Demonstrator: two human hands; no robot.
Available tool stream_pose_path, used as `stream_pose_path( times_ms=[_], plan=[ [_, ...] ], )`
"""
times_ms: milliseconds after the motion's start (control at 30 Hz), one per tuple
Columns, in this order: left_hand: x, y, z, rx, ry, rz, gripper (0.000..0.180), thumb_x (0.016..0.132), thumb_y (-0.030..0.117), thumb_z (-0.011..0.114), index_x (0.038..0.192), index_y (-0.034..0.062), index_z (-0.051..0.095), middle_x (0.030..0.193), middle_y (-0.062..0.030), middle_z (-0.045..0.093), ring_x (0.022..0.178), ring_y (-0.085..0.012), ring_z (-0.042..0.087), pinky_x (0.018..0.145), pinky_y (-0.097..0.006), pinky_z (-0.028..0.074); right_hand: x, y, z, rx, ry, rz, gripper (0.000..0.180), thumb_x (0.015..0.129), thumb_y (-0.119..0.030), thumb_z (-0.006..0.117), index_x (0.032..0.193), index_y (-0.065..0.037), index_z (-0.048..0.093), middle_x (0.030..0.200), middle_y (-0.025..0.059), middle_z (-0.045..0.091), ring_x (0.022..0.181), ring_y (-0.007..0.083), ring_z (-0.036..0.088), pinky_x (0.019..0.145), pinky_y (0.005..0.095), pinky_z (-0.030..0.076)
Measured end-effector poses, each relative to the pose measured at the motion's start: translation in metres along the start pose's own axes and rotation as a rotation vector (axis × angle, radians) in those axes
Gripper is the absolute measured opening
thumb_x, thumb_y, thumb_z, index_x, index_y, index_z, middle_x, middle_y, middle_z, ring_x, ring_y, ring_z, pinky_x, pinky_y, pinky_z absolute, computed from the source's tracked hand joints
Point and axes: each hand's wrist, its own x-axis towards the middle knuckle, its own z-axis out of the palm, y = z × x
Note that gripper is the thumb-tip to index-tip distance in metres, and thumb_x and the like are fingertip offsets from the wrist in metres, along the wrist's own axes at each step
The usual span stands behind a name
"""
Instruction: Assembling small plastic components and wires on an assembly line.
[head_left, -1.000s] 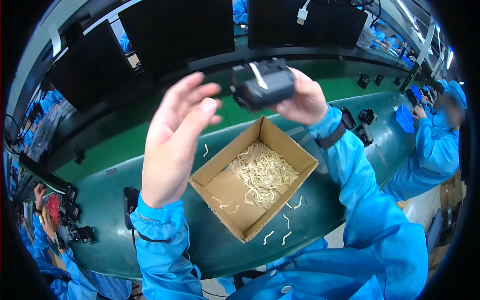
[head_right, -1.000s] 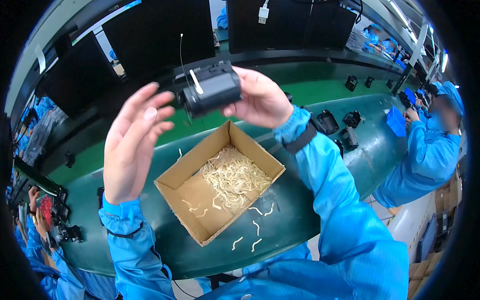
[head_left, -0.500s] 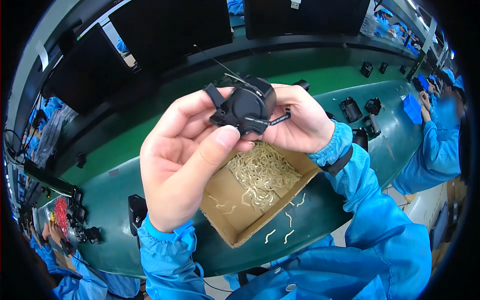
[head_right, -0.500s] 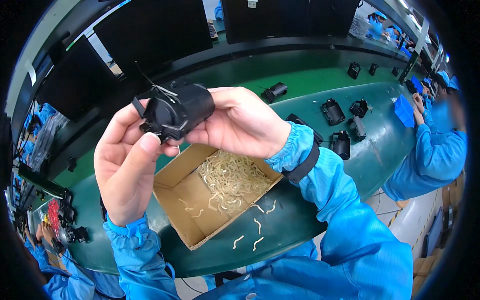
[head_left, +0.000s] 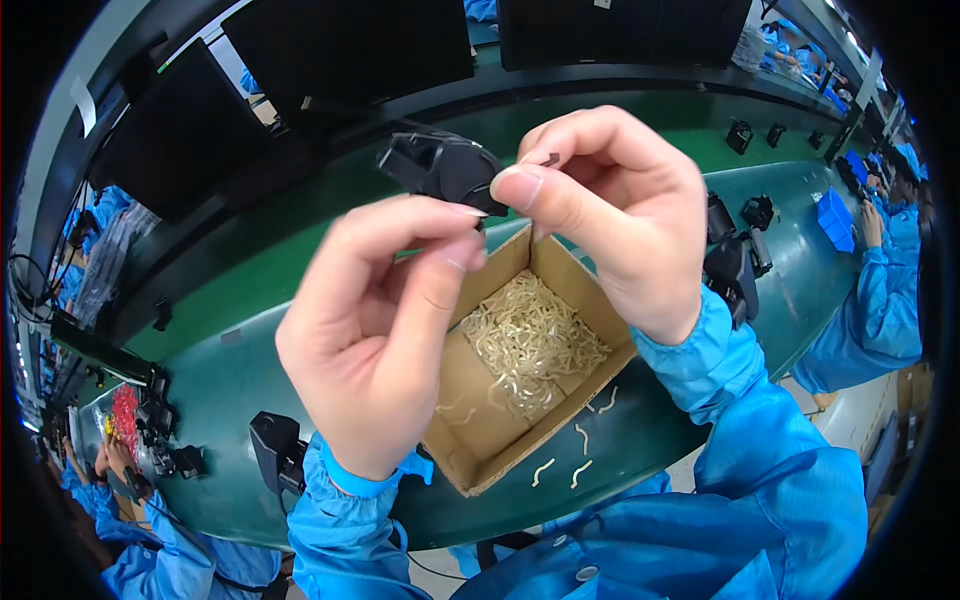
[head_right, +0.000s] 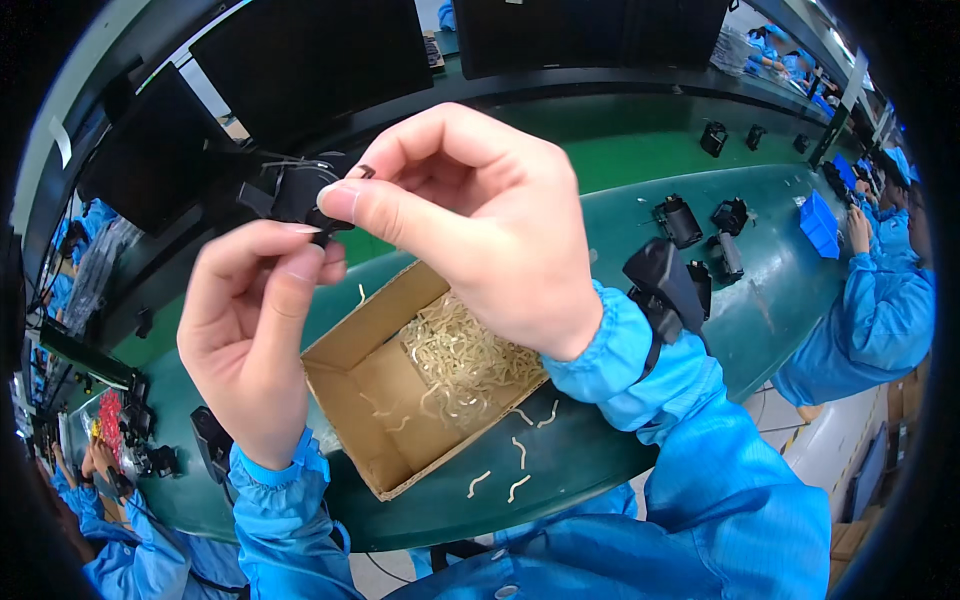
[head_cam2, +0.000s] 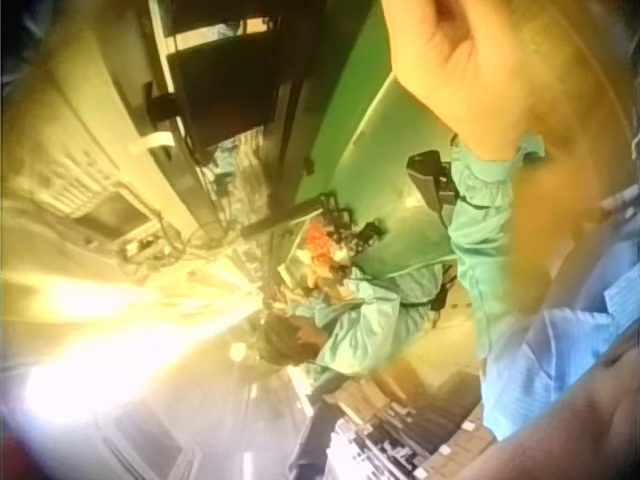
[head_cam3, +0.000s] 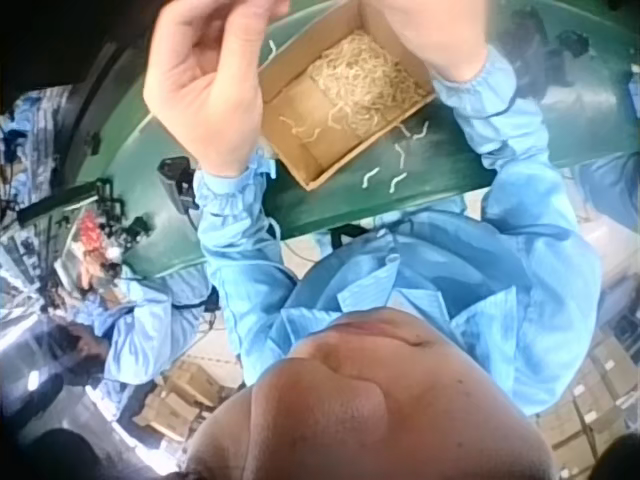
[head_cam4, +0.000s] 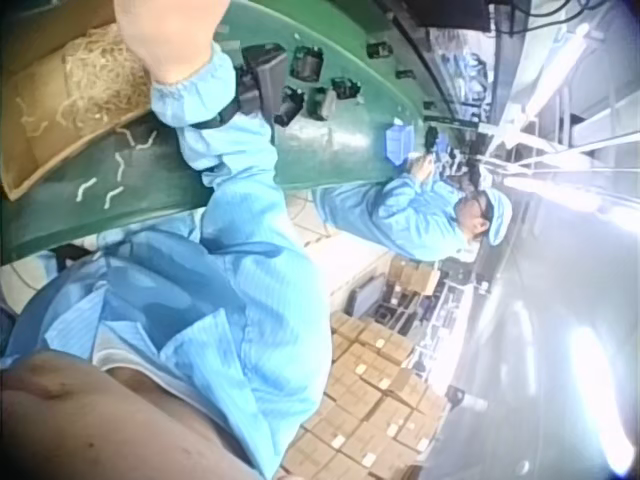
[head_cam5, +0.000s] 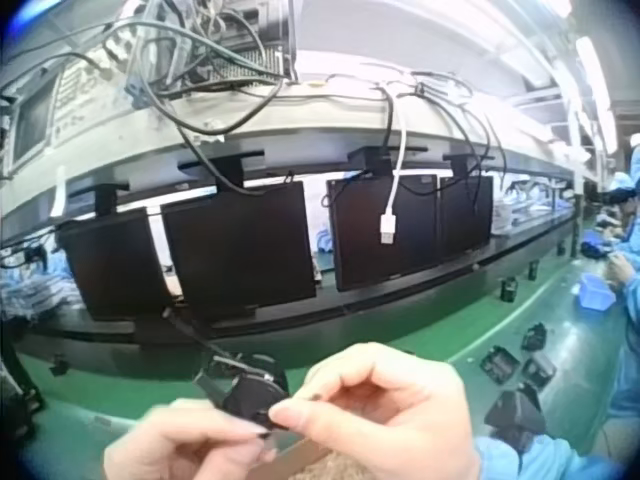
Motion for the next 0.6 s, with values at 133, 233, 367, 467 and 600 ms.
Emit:
stream_pose_path(
  times_ms=[133, 233, 367, 467, 600],
  plan=[
    [-0.003, 0.001, 0.001, -0.038, -0.094, -0.014, 0.018, 0.09, 0.004, 0.051, 0.104, -0.0053, 0.058, 0.099, -0.0117, 0.06, 0.086, -0.0169, 0.061, 0.079, -0.028, 0.051, 0.002, -0.007, -0.006, -0.348, -0.094, -0.4, 0.021, 0.072, 0.012, 0.066, 0.09, 0.002, 0.061, 0.088, 0.0116, 0.06, 0.079, 0.0177, 0.061, 0.069, 0.0269, 0.051],
    [-0.006, 0.006, 0.002, -0.231, -0.077, -0.056, 0.028, 0.093, 0.013, 0.047, 0.109, -0.0081, 0.056, 0.104, -0.0144, 0.059, 0.092, -0.0184, 0.06, 0.082, -0.032, 0.052, 0.002, -0.008, -0.008, -0.556, -0.176, -0.575, 0.027, 0.068, 0.009, 0.07, 0.093, 0.0, 0.066, 0.089, 0.0136, 0.06, 0.08, 0.0211, 0.061, 0.068, 0.0283, 0.05],
    [-0.003, 0.009, -0.004, -0.284, -0.153, -0.071, 0.024, 0.091, 0.01, 0.049, 0.105, -0.008, 0.057, 0.105, -0.0148, 0.059, 0.094, -0.0185, 0.059, 0.084, -0.032, 0.05, 0.005, -0.013, -0.012, -0.705, -0.259, -0.739, 0.027, 0.068, 0.003, 0.071, 0.095, -0.002, 0.067, 0.091, 0.011, 0.062, 0.081, 0.0231, 0.059, 0.07, 0.031, 0.047],
    [-0.004, 0.008, -0.004, -0.233, -0.152, -0.08, 0.017, 0.089, 0.005, 0.053, 0.1, -0.0066, 0.059, 0.105, -0.0135, 0.059, 0.095, -0.0172, 0.058, 0.085, -0.031, 0.049, 0.001, -0.014, -0.011, -0.661, -0.249, -0.683, 0.026, 0.068, 0.004, 0.07, 0.093, -0.002, 0.068, 0.091, 0.0119, 0.063, 0.08, 0.0229, 0.059, 0.07, 0.0308, 0.047],
    [-0.009, 0.019, -0.003, -0.053, -0.076, -0.075, 0.013, 0.086, -0.001, 0.056, 0.097, -0.0055, 0.06, 0.103, -0.0119, 0.06, 0.092, -0.0145, 0.057, 0.084, -0.027, 0.045, -0.001, -0.021, -0.005, -0.6, -0.28, -0.605, 0.024, 0.068, 0.005, 0.069, 0.092, 0.0, 0.067, 0.091, 0.0124, 0.063, 0.078, 0.0219, 0.058, 0.07, 0.031, 0.046]
  ],
)
